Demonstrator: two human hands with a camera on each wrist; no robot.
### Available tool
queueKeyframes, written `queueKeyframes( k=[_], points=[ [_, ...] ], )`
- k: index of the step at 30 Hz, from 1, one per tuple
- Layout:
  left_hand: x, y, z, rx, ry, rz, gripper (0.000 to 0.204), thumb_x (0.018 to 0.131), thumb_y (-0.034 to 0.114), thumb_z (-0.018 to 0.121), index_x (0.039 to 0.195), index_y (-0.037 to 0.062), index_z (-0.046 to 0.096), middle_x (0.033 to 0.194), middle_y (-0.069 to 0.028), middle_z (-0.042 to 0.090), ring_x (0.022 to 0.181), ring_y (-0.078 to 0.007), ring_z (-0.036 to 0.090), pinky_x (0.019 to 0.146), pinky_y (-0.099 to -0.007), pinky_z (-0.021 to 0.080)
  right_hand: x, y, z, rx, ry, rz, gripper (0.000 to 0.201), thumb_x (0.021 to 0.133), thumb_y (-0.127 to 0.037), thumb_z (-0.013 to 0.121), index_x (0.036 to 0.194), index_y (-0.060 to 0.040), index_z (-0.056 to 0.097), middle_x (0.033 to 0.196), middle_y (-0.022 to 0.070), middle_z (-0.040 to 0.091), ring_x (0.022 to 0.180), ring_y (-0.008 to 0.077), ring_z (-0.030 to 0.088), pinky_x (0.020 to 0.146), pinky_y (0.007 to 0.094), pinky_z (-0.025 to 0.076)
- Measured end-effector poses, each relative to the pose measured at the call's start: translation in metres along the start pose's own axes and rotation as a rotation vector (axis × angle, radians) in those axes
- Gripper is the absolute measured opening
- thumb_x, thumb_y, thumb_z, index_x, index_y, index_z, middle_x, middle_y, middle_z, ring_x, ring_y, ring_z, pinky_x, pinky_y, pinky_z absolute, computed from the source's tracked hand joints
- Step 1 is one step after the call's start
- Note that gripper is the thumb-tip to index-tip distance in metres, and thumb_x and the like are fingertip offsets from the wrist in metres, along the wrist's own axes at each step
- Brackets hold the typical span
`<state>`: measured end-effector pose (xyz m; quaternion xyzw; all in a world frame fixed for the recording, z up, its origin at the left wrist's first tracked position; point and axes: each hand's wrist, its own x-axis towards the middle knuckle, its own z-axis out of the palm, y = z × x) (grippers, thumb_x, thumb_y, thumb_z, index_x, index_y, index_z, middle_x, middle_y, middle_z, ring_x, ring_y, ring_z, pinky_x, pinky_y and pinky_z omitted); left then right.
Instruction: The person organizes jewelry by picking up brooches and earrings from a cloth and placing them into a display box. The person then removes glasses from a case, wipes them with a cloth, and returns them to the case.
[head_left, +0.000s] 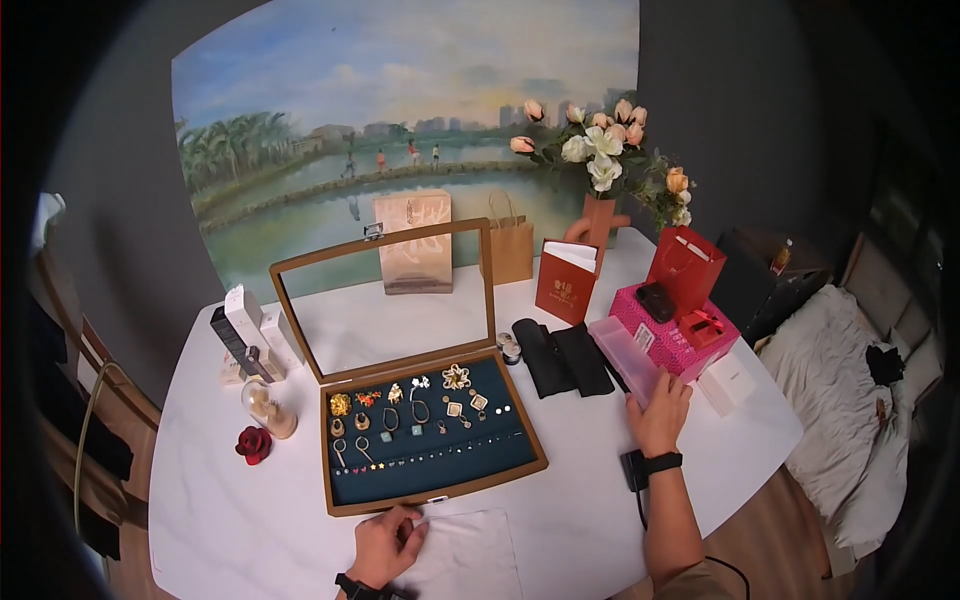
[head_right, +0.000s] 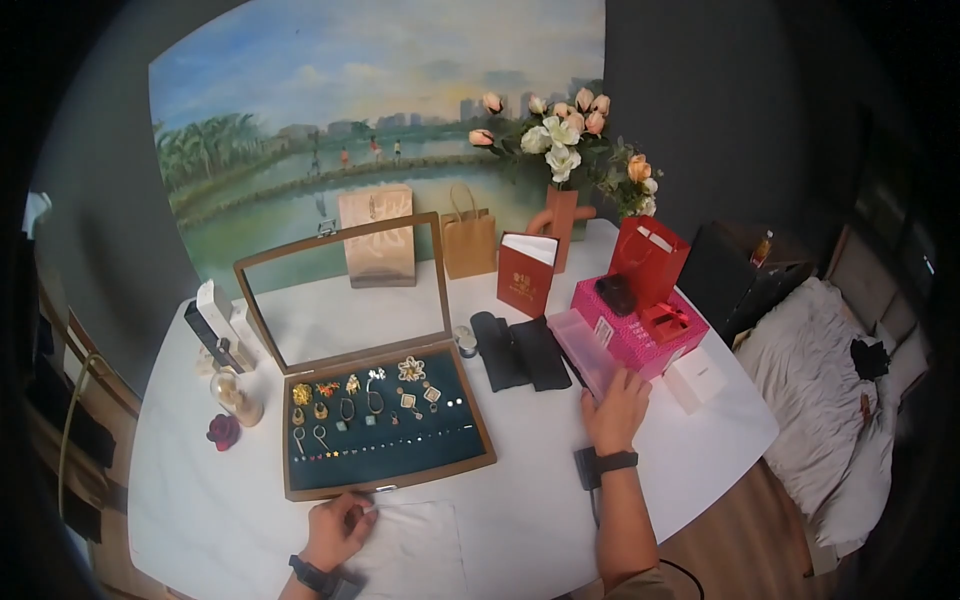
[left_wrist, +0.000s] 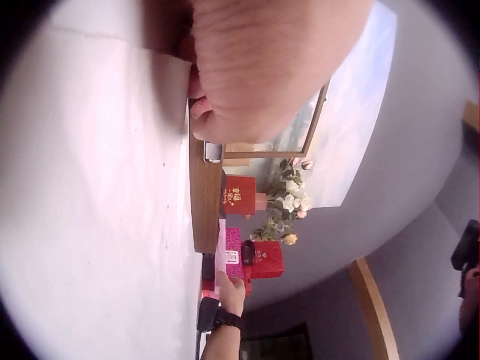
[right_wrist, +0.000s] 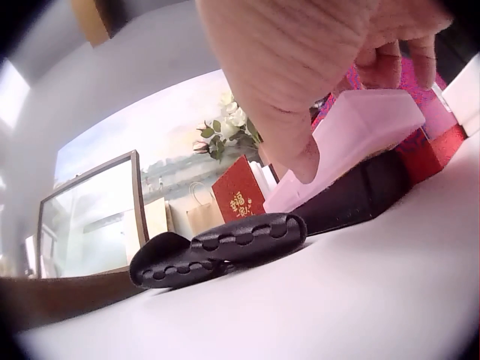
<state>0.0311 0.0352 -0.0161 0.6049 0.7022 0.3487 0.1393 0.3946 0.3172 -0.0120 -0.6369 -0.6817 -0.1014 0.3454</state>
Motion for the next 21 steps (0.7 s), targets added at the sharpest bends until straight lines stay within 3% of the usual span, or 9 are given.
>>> queueKeyframes(
  k=[7, 10, 12, 13, 14, 16, 18, 20, 21],
  points=[
    [-0.002, -0.003, -0.002, -0.094, 0.045, 0.157, 0.016, 0.084, 0.017, 0.077, 0.091, 0.0042, 0.071, 0.071, -0.0067, 0.065, 0.067, -0.0236, 0.066, 0.064, -0.0381, 0.053, 0.002, -0.001, 0.000, -0.033, -0.056, 0.076, 0.068, 0.074, -0.025, 0.084, 0.130, 0.0022, 0.056, 0.127, 0.0233, 0.054, 0.117, 0.0436, 0.050, 0.100, 0.0523, 0.043],
    [-0.005, 0.019, -0.009, 0.047, -0.168, 0.260, 0.033, 0.082, 0.024, 0.080, 0.110, 0.0075, 0.073, 0.108, -0.0117, 0.073, 0.101, -0.0287, 0.069, 0.085, -0.0419, 0.054, -0.002, 0.002, 0.010, -0.024, 0.010, 0.015, 0.066, 0.074, -0.025, 0.084, 0.127, 0.0017, 0.056, 0.126, 0.0230, 0.054, 0.118, 0.0444, 0.049, 0.101, 0.0541, 0.043],
    [-0.006, 0.042, -0.005, 0.005, -0.278, 0.401, 0.051, 0.085, 0.033, 0.080, 0.129, 0.0102, 0.068, 0.137, -0.0136, 0.064, 0.133, -0.0317, 0.055, 0.110, -0.0457, 0.045, -0.005, 0.002, 0.014, -0.023, 0.086, -0.043, 0.065, 0.074, -0.024, 0.083, 0.127, 0.0013, 0.056, 0.126, 0.0227, 0.054, 0.118, 0.0450, 0.050, 0.101, 0.0555, 0.043],
    [-0.008, 0.039, 0.001, -0.027, -0.438, 0.388, 0.069, 0.090, 0.047, 0.075, 0.148, 0.0128, 0.057, 0.160, -0.0149, 0.045, 0.152, -0.0359, 0.034, 0.123, -0.0512, 0.030, -0.005, 0.001, 0.013, -0.014, 0.058, -0.021, 0.065, 0.074, -0.024, 0.083, 0.128, 0.0008, 0.055, 0.126, 0.0228, 0.054, 0.118, 0.0453, 0.050, 0.100, 0.0559, 0.044],
    [-0.008, 0.042, 0.004, -0.027, -0.437, 0.389, 0.069, 0.090, 0.047, 0.075, 0.148, 0.0128, 0.057, 0.160, -0.0149, 0.045, 0.152, -0.0359, 0.034, 0.123, -0.0512, 0.030, -0.005, 0.001, 0.012, -0.005, 0.030, 0.001, 0.066, 0.074, -0.023, 0.083, 0.129, 0.0003, 0.054, 0.125, 0.0230, 0.054, 0.118, 0.0457, 0.051, 0.100, 0.0564, 0.045],
    [0.002, 0.076, -0.002, 0.240, 0.007, 0.748, 0.020, 0.092, 0.013, 0.074, 0.109, 0.0048, 0.069, 0.090, -0.0099, 0.067, 0.076, -0.0224, 0.063, 0.071, -0.0270, 0.050, -0.004, 0.002, 0.011, 0.025, -0.012, 0.038, 0.067, 0.075, -0.023, 0.082, 0.131, -0.0003, 0.053, 0.126, 0.0232, 0.054, 0.117, 0.0456, 0.052, 0.098, 0.0553, 0.046],
    [-0.005, 0.070, 0.001, 0.286, -0.008, 0.746, 0.023, 0.095, 0.009, 0.068, 0.117, 0.0043, 0.067, 0.092, -0.0056, 0.067, 0.082, -0.0168, 0.062, 0.080, -0.0241, 0.050, -0.002, 0.004, 0.010, 0.053, -0.048, 0.079, 0.068, 0.075, -0.023, 0.082, 0.133, -0.0008, 0.052, 0.126, 0.0234, 0.054, 0.116, 0.0454, 0.054, 0.097, 0.0543, 0.047],
    [-0.017, 0.050, 0.012, 0.221, -0.532, 0.382, 0.078, 0.093, 0.058, 0.070, 0.155, 0.0141, 0.049, 0.167, -0.0151, 0.033, 0.156, -0.0402, 0.025, 0.124, -0.0582, 0.025, -0.003, 0.005, 0.011, 0.079, -0.087, 0.079, 0.070, 0.076, -0.024, 0.082, 0.135, -0.0010, 0.051, 0.125, 0.0237, 0.056, 0.115, 0.0445, 0.055, 0.096, 0.0521, 0.049],
    [-0.018, 0.045, 0.014, 0.221, -0.535, 0.384, 0.078, 0.093, 0.058, 0.070, 0.155, 0.0141, 0.049, 0.167, -0.0151, 0.033, 0.156, -0.0402, 0.025, 0.124, -0.0582, 0.025, -0.004, 0.005, 0.011, 0.077, -0.087, 0.082, 0.070, 0.076, -0.024, 0.082, 0.135, -0.0010, 0.051, 0.125, 0.0237, 0.056, 0.115, 0.0445, 0.055, 0.096, 0.0521, 0.049]
  ],
)
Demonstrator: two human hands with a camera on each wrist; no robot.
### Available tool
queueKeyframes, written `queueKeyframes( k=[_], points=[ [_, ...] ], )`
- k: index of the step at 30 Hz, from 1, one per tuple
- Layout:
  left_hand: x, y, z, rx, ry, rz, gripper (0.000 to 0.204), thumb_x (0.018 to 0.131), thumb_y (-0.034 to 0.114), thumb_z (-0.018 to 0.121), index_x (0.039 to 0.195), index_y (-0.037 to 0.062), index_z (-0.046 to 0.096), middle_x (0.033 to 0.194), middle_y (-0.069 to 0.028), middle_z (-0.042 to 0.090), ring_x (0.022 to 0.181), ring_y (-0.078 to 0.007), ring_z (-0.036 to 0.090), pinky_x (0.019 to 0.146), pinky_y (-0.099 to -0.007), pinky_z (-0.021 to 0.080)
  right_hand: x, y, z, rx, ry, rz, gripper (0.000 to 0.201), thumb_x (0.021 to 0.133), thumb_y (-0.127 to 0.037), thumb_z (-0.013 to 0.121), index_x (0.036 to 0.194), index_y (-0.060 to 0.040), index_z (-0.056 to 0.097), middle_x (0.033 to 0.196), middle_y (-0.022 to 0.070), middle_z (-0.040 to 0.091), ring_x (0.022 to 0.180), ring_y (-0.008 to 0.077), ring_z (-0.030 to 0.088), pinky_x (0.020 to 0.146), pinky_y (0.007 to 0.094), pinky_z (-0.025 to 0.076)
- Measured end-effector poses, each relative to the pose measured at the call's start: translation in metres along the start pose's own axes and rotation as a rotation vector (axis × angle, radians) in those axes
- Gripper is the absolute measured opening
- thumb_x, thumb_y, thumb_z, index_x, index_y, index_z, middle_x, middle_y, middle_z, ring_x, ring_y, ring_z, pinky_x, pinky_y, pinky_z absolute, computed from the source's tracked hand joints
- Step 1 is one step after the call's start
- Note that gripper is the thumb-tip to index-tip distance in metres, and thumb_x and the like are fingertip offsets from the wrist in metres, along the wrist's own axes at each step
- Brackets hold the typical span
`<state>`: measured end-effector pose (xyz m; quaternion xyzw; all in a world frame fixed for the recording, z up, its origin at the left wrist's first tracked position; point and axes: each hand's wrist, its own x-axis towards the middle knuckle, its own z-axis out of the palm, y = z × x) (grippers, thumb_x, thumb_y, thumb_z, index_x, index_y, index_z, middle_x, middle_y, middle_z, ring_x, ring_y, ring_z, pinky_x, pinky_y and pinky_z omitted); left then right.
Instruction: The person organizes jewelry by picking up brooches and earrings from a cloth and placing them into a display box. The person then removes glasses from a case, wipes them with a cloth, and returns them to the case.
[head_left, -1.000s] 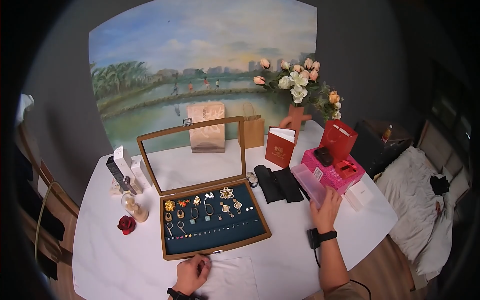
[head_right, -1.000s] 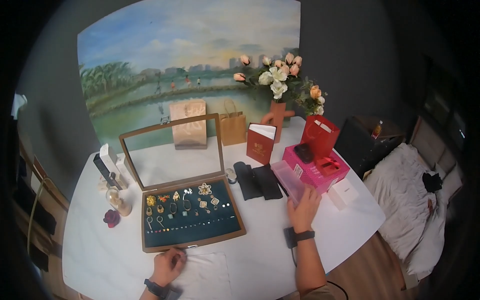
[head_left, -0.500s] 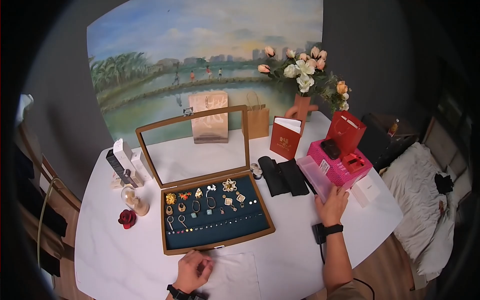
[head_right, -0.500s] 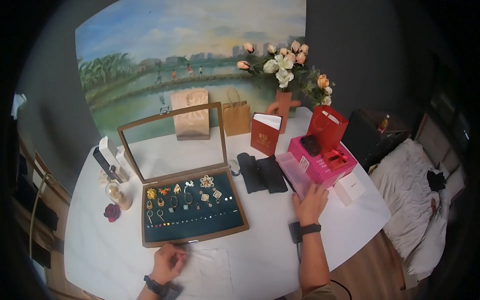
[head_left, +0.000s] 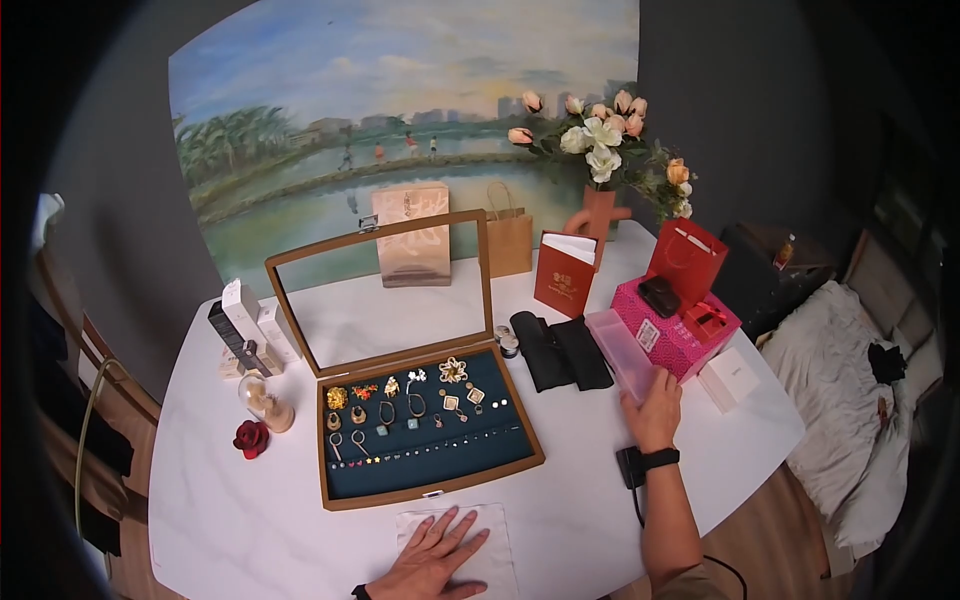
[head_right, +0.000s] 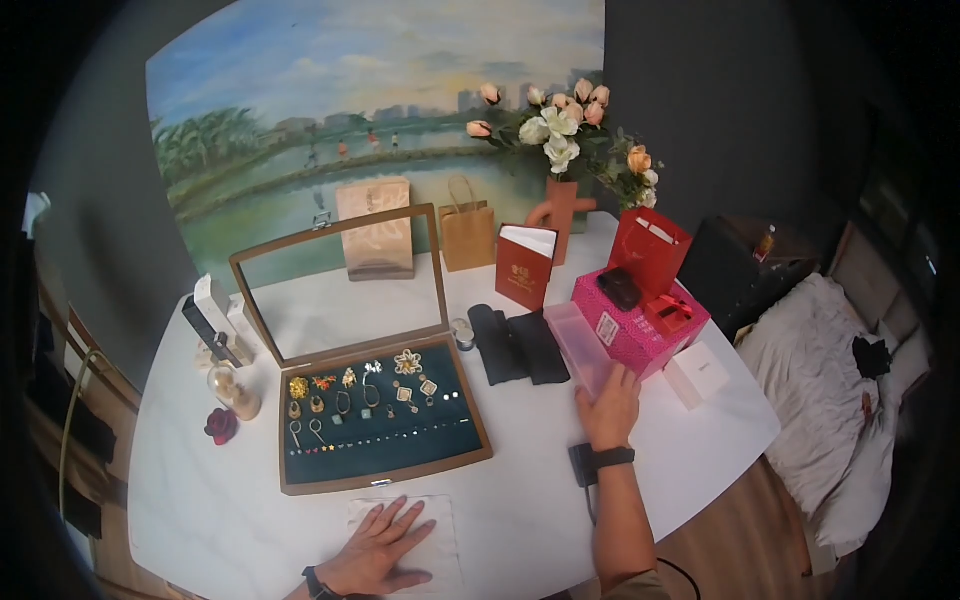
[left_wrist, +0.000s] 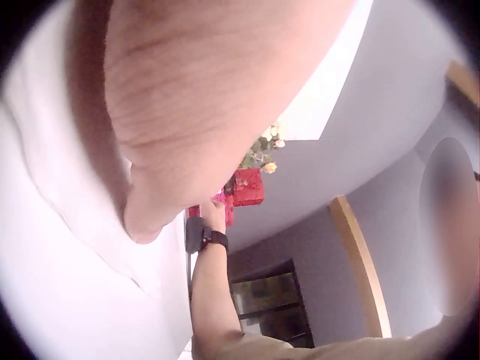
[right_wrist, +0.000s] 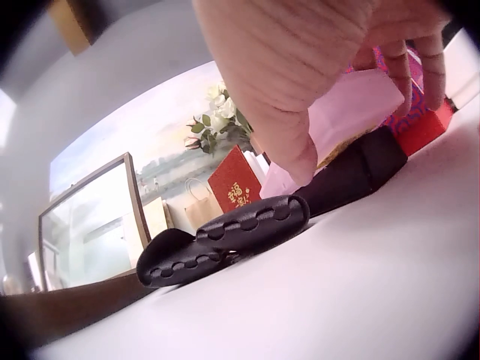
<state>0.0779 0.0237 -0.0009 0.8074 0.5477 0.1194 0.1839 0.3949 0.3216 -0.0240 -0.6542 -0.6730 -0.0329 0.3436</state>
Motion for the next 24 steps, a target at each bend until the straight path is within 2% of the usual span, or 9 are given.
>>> queueKeyframes(
  k=[3, 12, 15, 17, 18, 20, 21, 23, 24],
  points=[
    [-0.001, -0.007, 0.009, -0.038, 0.006, 0.003, 0.083, 0.094, 0.063, 0.066, 0.158, 0.0146, 0.045, 0.171, -0.0154, 0.026, 0.157, -0.0431, 0.019, 0.123, -0.0625, 0.023, -0.001, 0.000, 0.001, 0.017, 0.004, -0.001, 0.073, 0.078, -0.025, 0.081, 0.139, 0.0001, 0.050, 0.122, 0.0235, 0.057, 0.115, 0.0441, 0.056, 0.097, 0.0519, 0.049],
    [0.000, -0.010, 0.008, 0.030, 0.081, -0.016, 0.079, 0.094, 0.058, 0.068, 0.156, 0.0122, 0.048, 0.167, -0.0155, 0.034, 0.157, -0.0412, 0.022, 0.122, -0.0607, 0.025, -0.002, 0.003, 0.009, 0.126, 0.053, 0.007, 0.076, 0.081, -0.030, 0.081, 0.141, 0.0033, 0.048, 0.123, 0.0256, 0.057, 0.116, 0.0460, 0.053, 0.102, 0.0512, 0.045],
    [0.000, -0.009, 0.006, 0.015, 0.087, -0.017, 0.079, 0.094, 0.057, 0.068, 0.155, 0.0122, 0.048, 0.167, -0.0151, 0.034, 0.157, -0.0404, 0.023, 0.122, -0.0604, 0.026, 0.002, 0.000, 0.007, 0.214, 0.089, 0.093, 0.073, 0.083, -0.032, 0.080, 0.140, 0.0032, 0.050, 0.124, 0.0254, 0.057, 0.120, 0.0451, 0.051, 0.103, 0.0519, 0.043],
    [0.000, -0.010, 0.007, 0.006, 0.092, -0.019, 0.078, 0.094, 0.057, 0.068, 0.155, 0.0122, 0.049, 0.167, -0.0145, 0.034, 0.157, -0.0399, 0.023, 0.122, -0.0602, 0.026, 0.005, 0.006, 0.012, 0.412, 0.227, 0.184, 0.073, 0.085, -0.031, 0.080, 0.141, 0.0027, 0.048, 0.133, 0.0272, 0.051, 0.129, 0.0439, 0.046, 0.111, 0.0515, 0.038],
    [0.000, -0.010, 0.007, 0.006, 0.092, -0.018, 0.078, 0.094, 0.057, 0.068, 0.155, 0.0122, 0.049, 0.167, -0.0145, 0.034, 0.157, -0.0399, 0.023, 0.122, -0.0602, 0.026, 0.007, 0.008, 0.015, 0.412, 0.227, 0.184, 0.073, 0.085, -0.031, 0.080, 0.141, 0.0027, 0.048, 0.133, 0.0272, 0.051, 0.129, 0.0439, 0.046, 0.111, 0.0515, 0.038],
    [-0.001, -0.010, 0.007, 0.010, 0.094, -0.018, 0.078, 0.094, 0.057, 0.069, 0.155, 0.0123, 0.049, 0.167, -0.0142, 0.034, 0.157, -0.0394, 0.023, 0.122, -0.0601, 0.026, 0.012, 0.012, 0.022, 0.690, 0.507, 0.246, 0.080, 0.085, -0.027, 0.078, 0.150, 0.0017, 0.040, 0.147, 0.0302, 0.039, 0.141, 0.0444, 0.037, 0.120, 0.0505, 0.029],
    [-0.001, -0.010, 0.006, 0.010, 0.094, -0.019, 0.078, 0.094, 0.057, 0.069, 0.155, 0.0123, 0.049, 0.167, -0.0142, 0.034, 0.157, -0.0394, 0.023, 0.122, -0.0601, 0.026, 0.013, 0.015, 0.022, 0.690, 0.506, 0.245, 0.080, 0.085, -0.027, 0.078, 0.150, 0.0017, 0.040, 0.147, 0.0302, 0.039, 0.141, 0.0444, 0.037, 0.120, 0.0505, 0.029],
    [-0.001, -0.009, 0.005, 0.010, 0.098, -0.021, 0.078, 0.094, 0.056, 0.069, 0.155, 0.0123, 0.049, 0.167, -0.0143, 0.034, 0.157, -0.0394, 0.024, 0.122, -0.0602, 0.027, 0.012, 0.022, 0.020, 0.512, 0.466, 0.159, 0.091, 0.087, -0.021, 0.076, 0.161, -0.0019, 0.026, 0.162, 0.0339, 0.020, 0.150, 0.0477, 0.025, 0.126, 0.0501, 0.017],
    [-0.001, -0.009, 0.006, 0.010, 0.099, -0.020, 0.078, 0.094, 0.056, 0.069, 0.155, 0.0123, 0.049, 0.167, -0.0143, 0.034, 0.157, -0.0394, 0.024, 0.122, -0.0602, 0.027, 0.013, 0.022, 0.019, 0.513, 0.467, 0.158, 0.091, 0.087, -0.021, 0.076, 0.161, -0.0019, 0.026, 0.162, 0.0339, 0.020, 0.150, 0.0477, 0.025, 0.126, 0.0501, 0.017]
  ],
)
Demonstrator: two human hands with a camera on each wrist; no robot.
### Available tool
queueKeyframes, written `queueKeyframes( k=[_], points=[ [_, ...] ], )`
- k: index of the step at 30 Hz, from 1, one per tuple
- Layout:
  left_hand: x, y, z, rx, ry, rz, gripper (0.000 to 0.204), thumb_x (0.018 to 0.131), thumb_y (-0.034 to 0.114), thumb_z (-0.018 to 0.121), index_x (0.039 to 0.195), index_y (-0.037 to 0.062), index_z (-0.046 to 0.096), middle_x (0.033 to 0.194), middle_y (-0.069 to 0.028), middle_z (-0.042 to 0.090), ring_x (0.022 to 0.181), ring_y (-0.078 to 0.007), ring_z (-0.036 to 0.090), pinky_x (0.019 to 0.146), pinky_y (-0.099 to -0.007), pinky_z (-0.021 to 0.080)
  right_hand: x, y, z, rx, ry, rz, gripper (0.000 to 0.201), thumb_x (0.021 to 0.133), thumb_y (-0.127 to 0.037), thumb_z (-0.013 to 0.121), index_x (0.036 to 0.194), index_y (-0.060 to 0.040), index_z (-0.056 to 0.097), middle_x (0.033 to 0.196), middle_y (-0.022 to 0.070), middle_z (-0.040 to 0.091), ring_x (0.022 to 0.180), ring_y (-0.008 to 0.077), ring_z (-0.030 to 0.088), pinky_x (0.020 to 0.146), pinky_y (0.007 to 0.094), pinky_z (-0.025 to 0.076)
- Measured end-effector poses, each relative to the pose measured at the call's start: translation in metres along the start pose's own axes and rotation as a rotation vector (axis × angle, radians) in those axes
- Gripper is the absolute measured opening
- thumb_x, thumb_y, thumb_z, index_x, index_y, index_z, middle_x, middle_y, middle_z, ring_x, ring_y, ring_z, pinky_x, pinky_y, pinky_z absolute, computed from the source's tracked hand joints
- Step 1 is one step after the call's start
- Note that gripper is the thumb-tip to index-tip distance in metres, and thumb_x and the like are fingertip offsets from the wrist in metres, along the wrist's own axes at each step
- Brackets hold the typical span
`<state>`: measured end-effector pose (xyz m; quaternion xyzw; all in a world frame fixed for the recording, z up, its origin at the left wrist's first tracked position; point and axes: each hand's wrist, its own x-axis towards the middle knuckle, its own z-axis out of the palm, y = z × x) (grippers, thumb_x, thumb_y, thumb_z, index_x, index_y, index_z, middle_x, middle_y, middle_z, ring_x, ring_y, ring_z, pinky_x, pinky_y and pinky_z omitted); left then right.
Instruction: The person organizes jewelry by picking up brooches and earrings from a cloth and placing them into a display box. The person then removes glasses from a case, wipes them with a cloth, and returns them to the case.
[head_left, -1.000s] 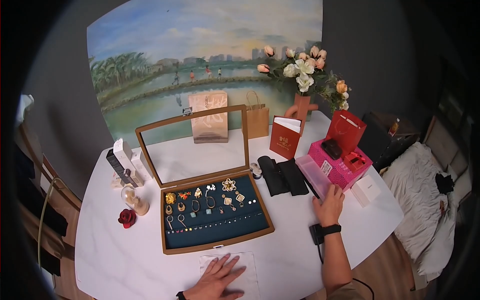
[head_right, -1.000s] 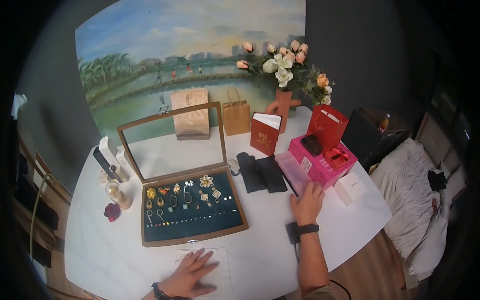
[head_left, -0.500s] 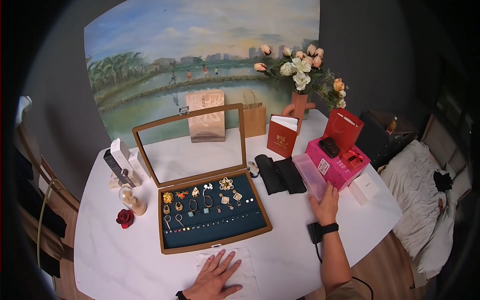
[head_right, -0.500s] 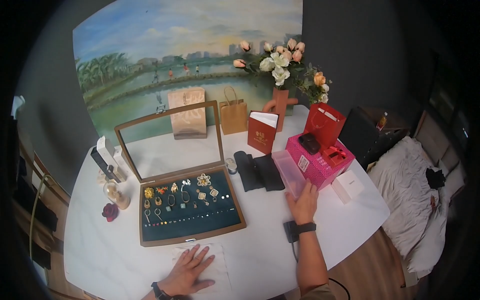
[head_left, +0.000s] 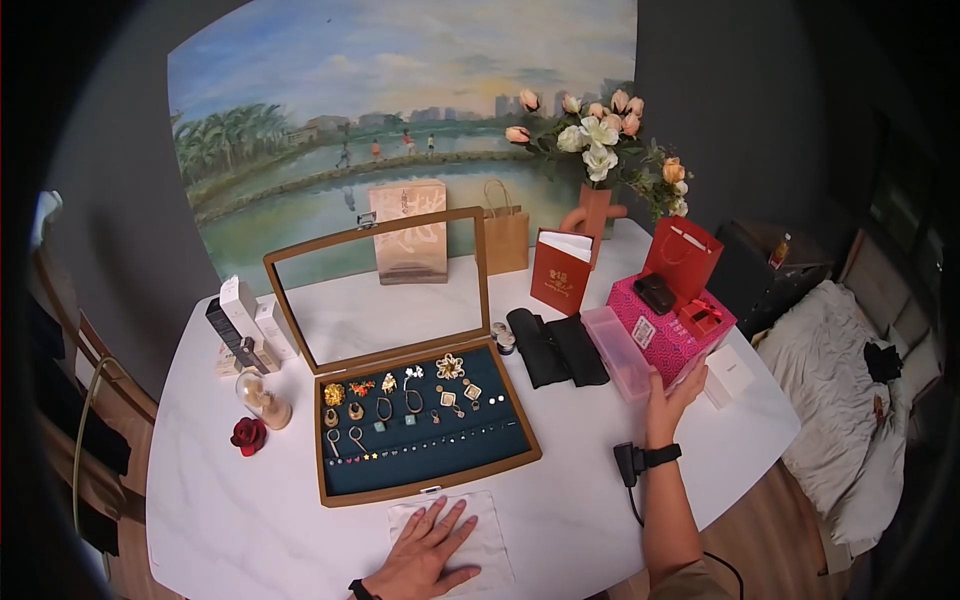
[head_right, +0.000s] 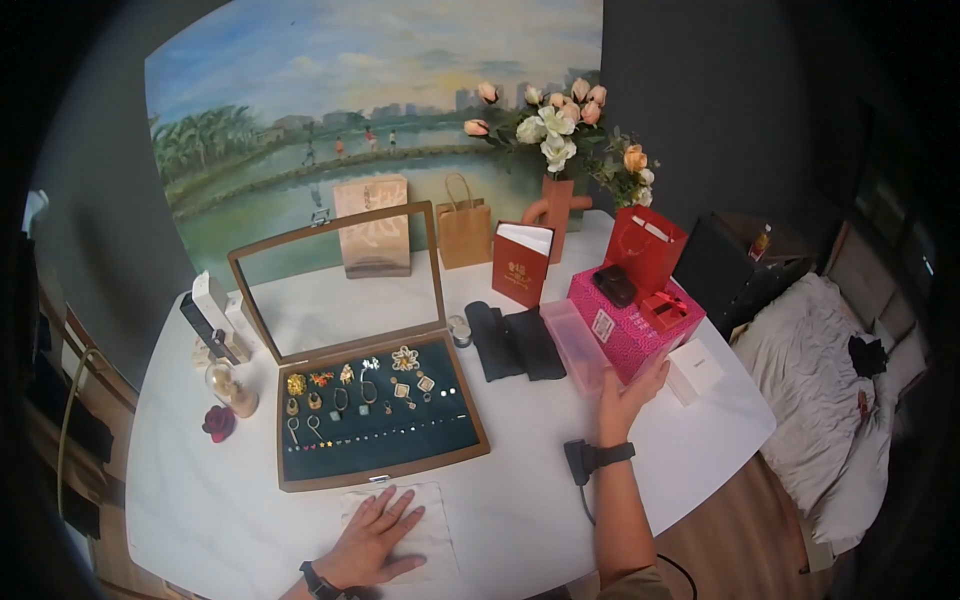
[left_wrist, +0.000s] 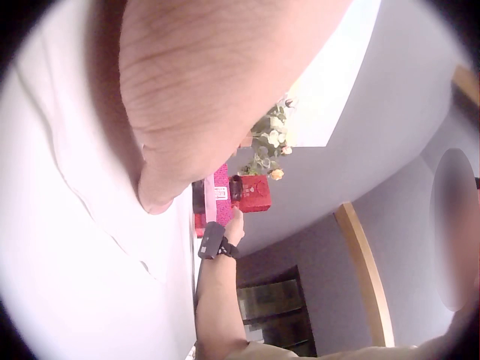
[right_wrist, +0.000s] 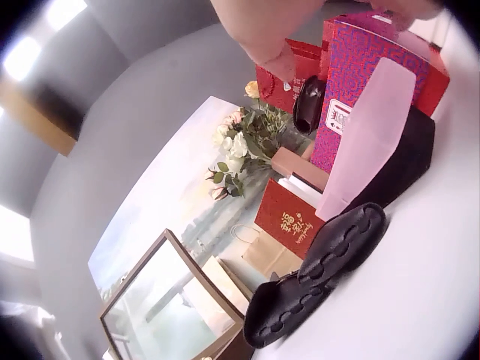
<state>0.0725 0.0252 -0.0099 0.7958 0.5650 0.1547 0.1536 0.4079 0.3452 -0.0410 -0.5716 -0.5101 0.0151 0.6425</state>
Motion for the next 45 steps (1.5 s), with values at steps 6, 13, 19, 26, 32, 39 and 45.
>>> queueKeyframes(
  k=[6, 13, 19, 26, 32, 39, 45],
  points=[
    [0.000, 0.000, -0.001, -0.024, -0.004, -0.008, 0.077, 0.094, 0.055, 0.069, 0.155, 0.0122, 0.049, 0.167, -0.0143, 0.035, 0.157, -0.0394, 0.023, 0.122, -0.0601, 0.026, 0.014, -0.018, -0.009, -0.057, -0.103, -0.049, 0.096, 0.090, -0.024, 0.073, 0.167, -0.0108, 0.018, 0.167, 0.0375, 0.006, 0.156, 0.0512, 0.010, 0.127, 0.0498, 0.011],
    [0.000, 0.000, 0.000, -0.018, 0.010, 0.000, 0.077, 0.094, 0.055, 0.070, 0.155, 0.0122, 0.049, 0.167, -0.0141, 0.034, 0.157, -0.0386, 0.023, 0.122, -0.0595, 0.026, 0.021, 0.018, -0.002, -0.055, -0.214, -0.032, 0.085, 0.094, -0.034, 0.073, 0.163, -0.0050, 0.032, 0.168, 0.0350, 0.014, 0.155, 0.0490, 0.019, 0.126, 0.0496, 0.017],
    [0.000, 0.000, 0.002, 0.012, 0.014, 0.005, 0.076, 0.094, 0.056, 0.069, 0.154, 0.0123, 0.051, 0.167, -0.0132, 0.035, 0.157, -0.0376, 0.024, 0.123, -0.0576, 0.026, 0.015, 0.003, -0.006, -0.175, -0.226, -0.088, 0.082, 0.090, -0.028, 0.074, 0.159, -0.0025, 0.036, 0.168, 0.0350, 0.014, 0.153, 0.0498, 0.025, 0.125, 0.0489, 0.022],
    [0.001, 0.000, 0.000, 0.014, 0.008, 0.011, 0.076, 0.094, 0.057, 0.069, 0.153, 0.0126, 0.052, 0.167, -0.0121, 0.034, 0.157, -0.0369, 0.024, 0.123, -0.0575, 0.026, 0.009, -0.011, -0.008, -0.288, -0.241, -0.078, 0.080, 0.088, -0.022, 0.072, 0.158, -0.0051, 0.037, 0.167, 0.0347, 0.016, 0.151, 0.0509, 0.028, 0.124, 0.0491, 0.028],
    [0.000, 0.001, -0.002, -0.001, 0.007, 0.002, 0.076, 0.094, 0.057, 0.069, 0.154, 0.0128, 0.051, 0.168, -0.0123, 0.034, 0.157, -0.0375, 0.024, 0.122, -0.0579, 0.027, 0.012, -0.019, -0.011, -0.226, -0.236, -0.016, 0.063, 0.094, -0.021, 0.066, 0.152, -0.0072, 0.044, 0.166, 0.0352, 0.019, 0.150, 0.0519, 0.031, 0.122, 0.0482, 0.032],
    [0.001, 0.000, -0.002, -0.012, 0.008, -0.002, 0.076, 0.095, 0.056, 0.068, 0.154, 0.0124, 0.050, 0.167, -0.0132, 0.035, 0.156, -0.0386, 0.025, 0.122, -0.0580, 0.026, 0.022, -0.004, -0.007, -0.199, -0.158, -0.078, 0.050, 0.102, -0.024, 0.061, 0.148, -0.0067, 0.050, 0.160, 0.0319, 0.031, 0.145, 0.0498, 0.039, 0.119, 0.0483, 0.035],
    [0.001, -0.002, 0.000, 0.005, 0.008, 0.011, 0.076, 0.094, 0.056, 0.069, 0.154, 0.0116, 0.051, 0.166, -0.0141, 0.036, 0.156, -0.0391, 0.025, 0.121, -0.0586, 0.027, 0.029, 0.012, -0.003, -0.074, -0.091, -0.013, 0.051, 0.103, -0.028, 0.063, 0.148, -0.0064, 0.052, 0.158, 0.0291, 0.035, 0.142, 0.0462, 0.043, 0.119, 0.0465, 0.035]
  ],
)
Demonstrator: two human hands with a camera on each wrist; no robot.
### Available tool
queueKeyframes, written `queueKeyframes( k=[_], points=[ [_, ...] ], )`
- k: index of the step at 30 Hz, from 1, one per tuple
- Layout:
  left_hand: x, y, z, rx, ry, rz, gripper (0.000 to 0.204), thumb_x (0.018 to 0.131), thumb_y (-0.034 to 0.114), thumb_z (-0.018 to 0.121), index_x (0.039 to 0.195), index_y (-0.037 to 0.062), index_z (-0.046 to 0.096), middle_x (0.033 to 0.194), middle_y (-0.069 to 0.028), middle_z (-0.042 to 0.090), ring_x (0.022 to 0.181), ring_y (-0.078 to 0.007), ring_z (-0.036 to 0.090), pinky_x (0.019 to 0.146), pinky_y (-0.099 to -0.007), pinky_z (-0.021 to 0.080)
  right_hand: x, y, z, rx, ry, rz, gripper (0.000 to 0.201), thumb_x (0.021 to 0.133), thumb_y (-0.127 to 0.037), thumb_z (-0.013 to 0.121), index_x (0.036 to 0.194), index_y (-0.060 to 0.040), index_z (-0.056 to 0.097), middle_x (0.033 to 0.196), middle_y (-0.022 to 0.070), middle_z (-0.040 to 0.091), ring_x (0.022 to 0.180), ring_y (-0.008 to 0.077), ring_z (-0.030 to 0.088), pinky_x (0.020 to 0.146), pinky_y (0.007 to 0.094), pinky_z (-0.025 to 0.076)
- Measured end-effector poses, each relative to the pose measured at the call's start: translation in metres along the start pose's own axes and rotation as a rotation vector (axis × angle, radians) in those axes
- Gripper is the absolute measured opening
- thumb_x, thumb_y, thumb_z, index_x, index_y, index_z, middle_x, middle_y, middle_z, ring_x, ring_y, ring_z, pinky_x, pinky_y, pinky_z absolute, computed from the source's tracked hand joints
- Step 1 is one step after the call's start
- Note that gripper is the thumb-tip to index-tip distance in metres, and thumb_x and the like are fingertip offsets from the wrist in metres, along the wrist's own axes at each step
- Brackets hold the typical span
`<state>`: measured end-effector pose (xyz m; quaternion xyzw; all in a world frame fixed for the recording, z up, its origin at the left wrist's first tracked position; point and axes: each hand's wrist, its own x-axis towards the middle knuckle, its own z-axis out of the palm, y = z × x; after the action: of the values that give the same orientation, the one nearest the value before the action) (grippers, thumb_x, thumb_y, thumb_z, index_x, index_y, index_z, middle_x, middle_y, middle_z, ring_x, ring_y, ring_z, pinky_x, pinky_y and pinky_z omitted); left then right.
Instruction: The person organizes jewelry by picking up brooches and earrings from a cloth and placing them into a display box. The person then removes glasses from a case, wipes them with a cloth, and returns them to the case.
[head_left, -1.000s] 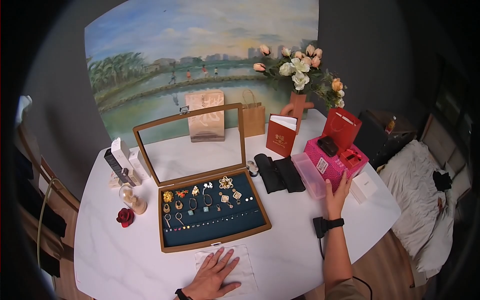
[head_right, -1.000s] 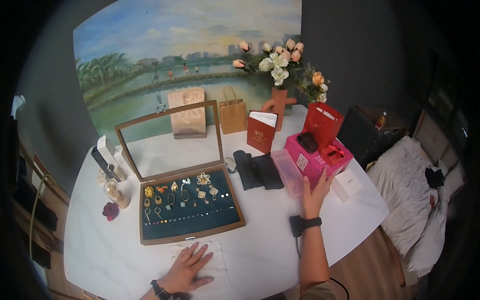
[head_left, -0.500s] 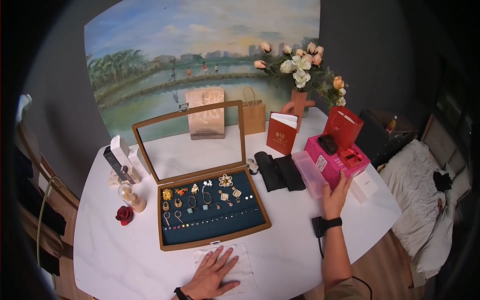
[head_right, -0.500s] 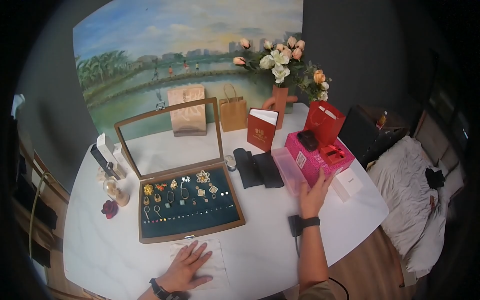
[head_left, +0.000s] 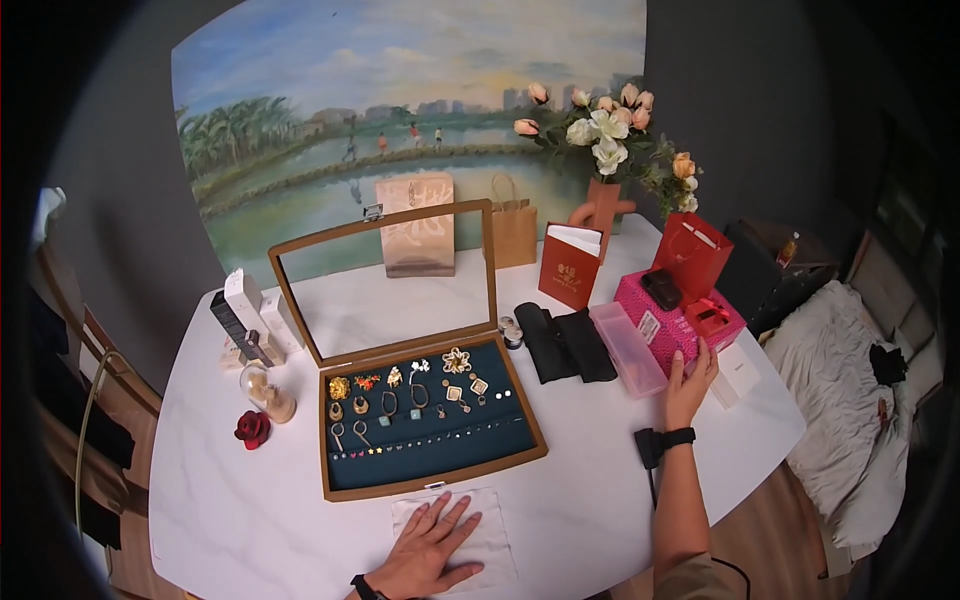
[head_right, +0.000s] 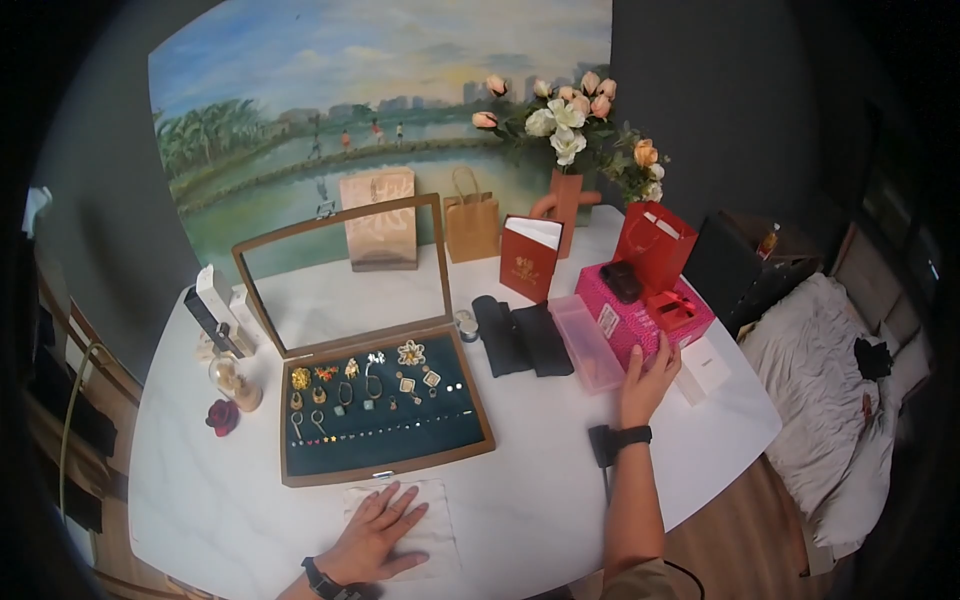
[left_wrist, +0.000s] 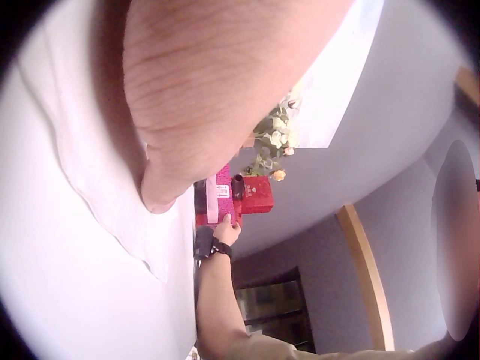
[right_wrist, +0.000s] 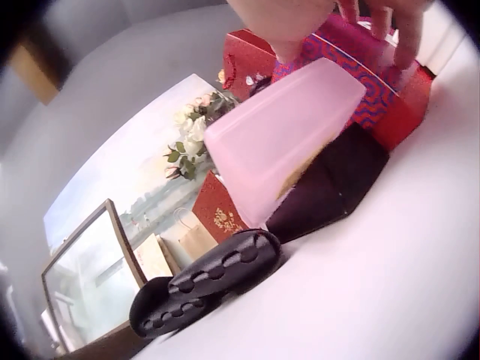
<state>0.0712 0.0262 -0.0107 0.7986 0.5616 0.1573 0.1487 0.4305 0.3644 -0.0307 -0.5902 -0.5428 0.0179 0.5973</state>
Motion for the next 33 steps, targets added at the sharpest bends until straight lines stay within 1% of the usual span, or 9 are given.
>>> queueKeyframes(
  k=[5, 15, 18, 20, 21, 23, 26, 31, 33],
  points=[
    [0.000, 0.001, -0.001, 0.013, 0.018, 0.016, 0.076, 0.093, 0.054, 0.070, 0.153, 0.0111, 0.052, 0.166, -0.0140, 0.037, 0.155, -0.0392, 0.026, 0.121, -0.0582, 0.028, 0.001, -0.005, -0.006, -0.199, -0.028, -0.040, 0.051, 0.103, -0.027, 0.064, 0.149, -0.0091, 0.052, 0.157, 0.0279, 0.039, 0.141, 0.0449, 0.045, 0.118, 0.0461, 0.038],
    [-0.001, -0.004, 0.005, -0.031, 0.030, -0.013, 0.076, 0.093, 0.055, 0.070, 0.153, 0.0124, 0.052, 0.165, -0.0130, 0.038, 0.155, -0.0381, 0.027, 0.120, -0.0586, 0.029, 0.000, -0.006, -0.007, -0.223, -0.035, -0.017, 0.048, 0.102, -0.021, 0.063, 0.148, -0.0095, 0.053, 0.159, 0.0271, 0.038, 0.143, 0.0440, 0.045, 0.118, 0.0457, 0.038],
    [-0.001, -0.003, 0.005, -0.016, 0.017, -0.013, 0.076, 0.093, 0.055, 0.070, 0.153, 0.0118, 0.052, 0.165, -0.0130, 0.039, 0.155, -0.0380, 0.027, 0.120, -0.0590, 0.029, -0.003, -0.007, -0.007, -0.195, 0.006, -0.074, 0.051, 0.100, -0.023, 0.066, 0.147, -0.0065, 0.053, 0.155, 0.0269, 0.042, 0.141, 0.0438, 0.046, 0.118, 0.0456, 0.038],
    [-0.001, -0.003, 0.004, 0.003, 0.018, -0.007, 0.075, 0.093, 0.055, 0.070, 0.152, 0.0113, 0.053, 0.165, -0.0133, 0.039, 0.155, -0.0380, 0.027, 0.121, -0.0579, 0.028, -0.007, -0.034, -0.011, -0.247, 0.185, -0.219, 0.054, 0.097, -0.028, 0.069, 0.143, -0.0018, 0.055, 0.148, 0.0263, 0.048, 0.135, 0.0422, 0.049, 0.115, 0.0451, 0.040],
    [0.000, -0.003, 0.003, 0.006, 0.026, -0.012, 0.075, 0.093, 0.055, 0.070, 0.152, 0.0113, 0.053, 0.165, -0.0133, 0.039, 0.155, -0.0380, 0.027, 0.121, -0.0579, 0.028, -0.007, -0.038, -0.013, -0.239, 0.184, -0.225, 0.054, 0.097, -0.028, 0.069, 0.143, -0.0018, 0.055, 0.148, 0.0263, 0.048, 0.135, 0.0422, 0.049, 0.115, 0.0451, 0.040],
    [-0.001, -0.004, 0.003, -0.004, 0.030, 0.004, 0.074, 0.094, 0.055, 0.070, 0.151, 0.0105, 0.054, 0.165, -0.0136, 0.038, 0.156, -0.0378, 0.026, 0.122, -0.0563, 0.027, -0.013, -0.042, -0.016, -0.248, -0.130, -0.329, 0.059, 0.091, -0.033, 0.076, 0.135, 0.0021, 0.058, 0.137, 0.0245, 0.055, 0.127, 0.0410, 0.052, 0.110, 0.0452, 0.043],
    [-0.002, -0.004, 0.004, -0.010, 0.026, -0.006, 0.074, 0.095, 0.056, 0.068, 0.151, 0.0104, 0.053, 0.166, -0.0138, 0.037, 0.156, -0.0376, 0.025, 0.123, -0.0548, 0.025, -0.024, -0.056, -0.016, -0.238, -0.318, -0.292, 0.059, 0.086, -0.035, 0.079, 0.129, 0.0022, 0.061, 0.130, 0.0227, 0.058, 0.123, 0.0411, 0.053, 0.105, 0.0468, 0.045],
    [-0.003, -0.005, 0.006, -0.013, 0.003, 0.002, 0.077, 0.099, 0.058, 0.061, 0.157, 0.0096, 0.045, 0.167, -0.0184, 0.033, 0.157, -0.0420, 0.022, 0.125, -0.0574, 0.022, -0.030, -0.054, -0.012, -0.329, -0.371, -0.242, 0.071, 0.080, -0.037, 0.082, 0.133, 0.0010, 0.056, 0.125, 0.0228, 0.058, 0.120, 0.0430, 0.055, 0.101, 0.0503, 0.048],
    [-0.003, -0.006, 0.007, -0.009, 0.008, 0.002, 0.077, 0.099, 0.058, 0.061, 0.157, 0.0095, 0.045, 0.167, -0.0184, 0.033, 0.157, -0.0419, 0.022, 0.125, -0.0574, 0.022, -0.029, -0.050, -0.010, -0.375, -0.460, -0.124, 0.075, 0.080, -0.037, 0.083, 0.137, 0.0019, 0.052, 0.126, 0.0245, 0.058, 0.119, 0.0450, 0.057, 0.099, 0.0515, 0.049]
  ],
)
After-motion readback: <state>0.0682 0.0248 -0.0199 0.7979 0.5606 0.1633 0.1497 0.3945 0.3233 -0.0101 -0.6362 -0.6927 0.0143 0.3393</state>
